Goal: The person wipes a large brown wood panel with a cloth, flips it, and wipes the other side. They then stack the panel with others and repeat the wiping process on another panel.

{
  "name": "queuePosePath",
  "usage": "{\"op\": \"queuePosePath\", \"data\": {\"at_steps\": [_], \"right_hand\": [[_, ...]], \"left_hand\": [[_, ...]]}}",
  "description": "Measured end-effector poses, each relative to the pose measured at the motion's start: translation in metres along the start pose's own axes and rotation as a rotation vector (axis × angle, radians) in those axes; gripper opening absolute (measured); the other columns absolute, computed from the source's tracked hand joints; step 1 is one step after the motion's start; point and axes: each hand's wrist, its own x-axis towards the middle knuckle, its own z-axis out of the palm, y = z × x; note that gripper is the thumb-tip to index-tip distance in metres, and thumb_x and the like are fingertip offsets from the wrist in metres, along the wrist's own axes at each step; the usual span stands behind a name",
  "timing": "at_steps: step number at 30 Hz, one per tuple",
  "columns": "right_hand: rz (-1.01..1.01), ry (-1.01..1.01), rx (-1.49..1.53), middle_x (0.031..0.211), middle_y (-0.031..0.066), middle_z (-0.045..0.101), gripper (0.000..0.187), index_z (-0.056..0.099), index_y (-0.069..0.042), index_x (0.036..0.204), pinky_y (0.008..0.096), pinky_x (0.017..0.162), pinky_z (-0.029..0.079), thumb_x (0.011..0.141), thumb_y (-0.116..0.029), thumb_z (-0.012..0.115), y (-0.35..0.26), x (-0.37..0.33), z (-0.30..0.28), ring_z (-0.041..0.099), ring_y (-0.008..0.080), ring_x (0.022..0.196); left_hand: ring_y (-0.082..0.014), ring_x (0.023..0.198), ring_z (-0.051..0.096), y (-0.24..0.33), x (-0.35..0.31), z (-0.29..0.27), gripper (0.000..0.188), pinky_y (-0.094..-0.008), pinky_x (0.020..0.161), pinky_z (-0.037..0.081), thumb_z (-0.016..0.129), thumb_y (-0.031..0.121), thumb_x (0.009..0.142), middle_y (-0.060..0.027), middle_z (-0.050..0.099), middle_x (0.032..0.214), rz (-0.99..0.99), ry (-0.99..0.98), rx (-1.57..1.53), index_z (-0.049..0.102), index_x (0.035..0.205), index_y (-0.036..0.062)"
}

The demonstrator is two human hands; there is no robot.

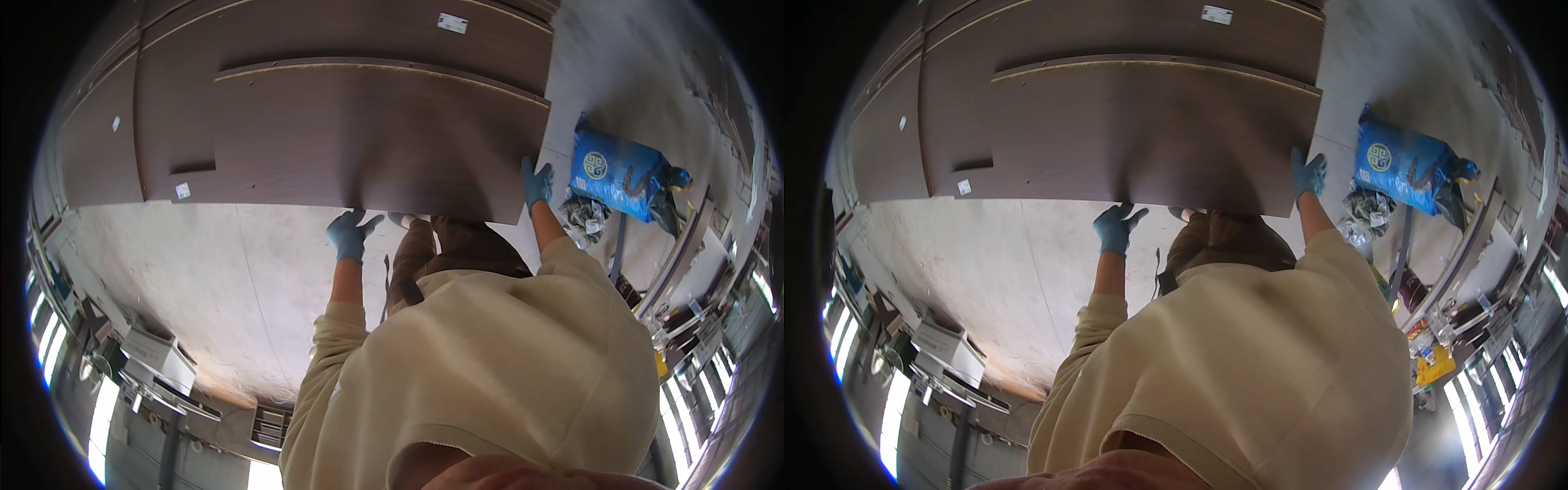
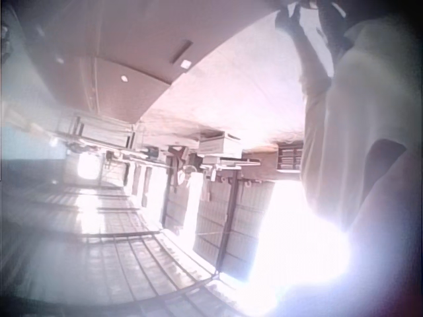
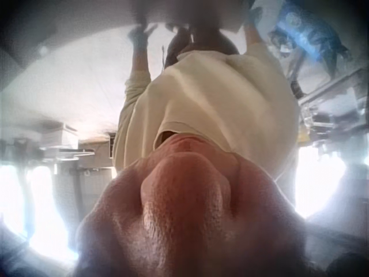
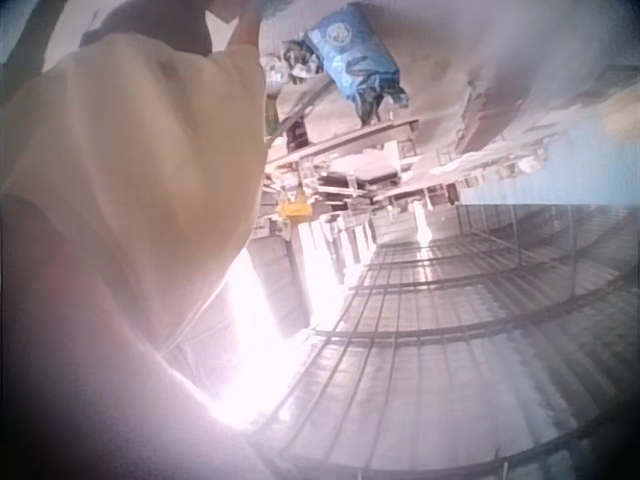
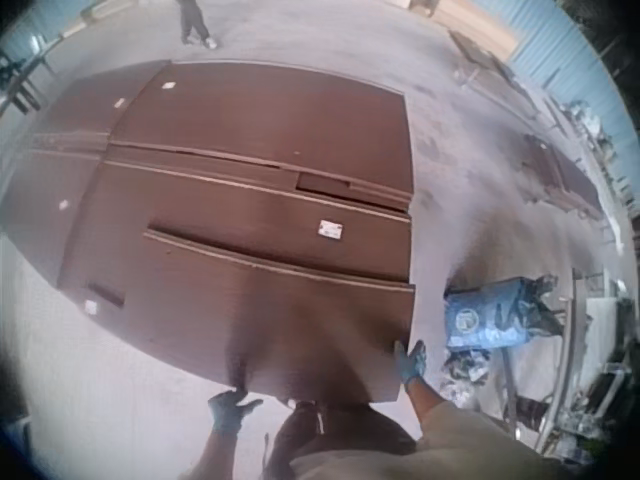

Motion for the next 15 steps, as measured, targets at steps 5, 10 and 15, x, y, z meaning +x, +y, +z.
{"op": "queuePosePath", "data": {"at_steps": [5, 10, 15], "right_hand": [[0.011, -0.273, 0.574, 0.14, 0.0233, 0.064, 0.069, 0.059, 0.001, 0.143, 0.0442, 0.11, 0.047, 0.099, -0.051, 0.065, 0.041, 0.012, 0.033, 0.06, 0.0389, 0.131], [0.089, -0.272, 0.681, 0.131, 0.018, 0.071, 0.056, 0.064, 0.002, 0.138, 0.0396, 0.103, 0.05, 0.1, -0.04, 0.069, 0.03, 0.007, 0.029, 0.066, 0.0298, 0.12], [0.083, -0.219, 0.782, 0.104, 0.0071, 0.073, 0.047, 0.07, 0.001, 0.126, 0.0351, 0.083, 0.052, 0.099, -0.036, 0.072, 0.021, -0.001, 0.02, 0.062, 0.017, 0.089]], "left_hand": [[-0.0328, 0.069, 0.073, 0.003, -0.022, 0.001, 0.028, -0.039, 0.064, 0.069, 0.049, 0.001, 0.099, -0.0242, 0.07, 0.118, 0.033, -0.04, 0.142, 0.063, 0.114, -0.017], [-0.0267, 0.058, 0.072, 0.008, -0.051, 0.013, 0.037, -0.0266, 0.047, 0.052, 0.047, 0.017, 0.103, -0.0213, 0.076, 0.114, -0.028, 0.071, 0.265, 0.067, 0.117, -0.0103], [-0.0303, 0.071, 0.077, 0.014, -0.09, -0.04, 0.044, -0.0252, 0.053, 0.053, 0.045, 0.028, 0.109, -0.0194, 0.077, 0.118, 0.258, -0.109, 0.32, 0.064, 0.134, -0.0035]]}}
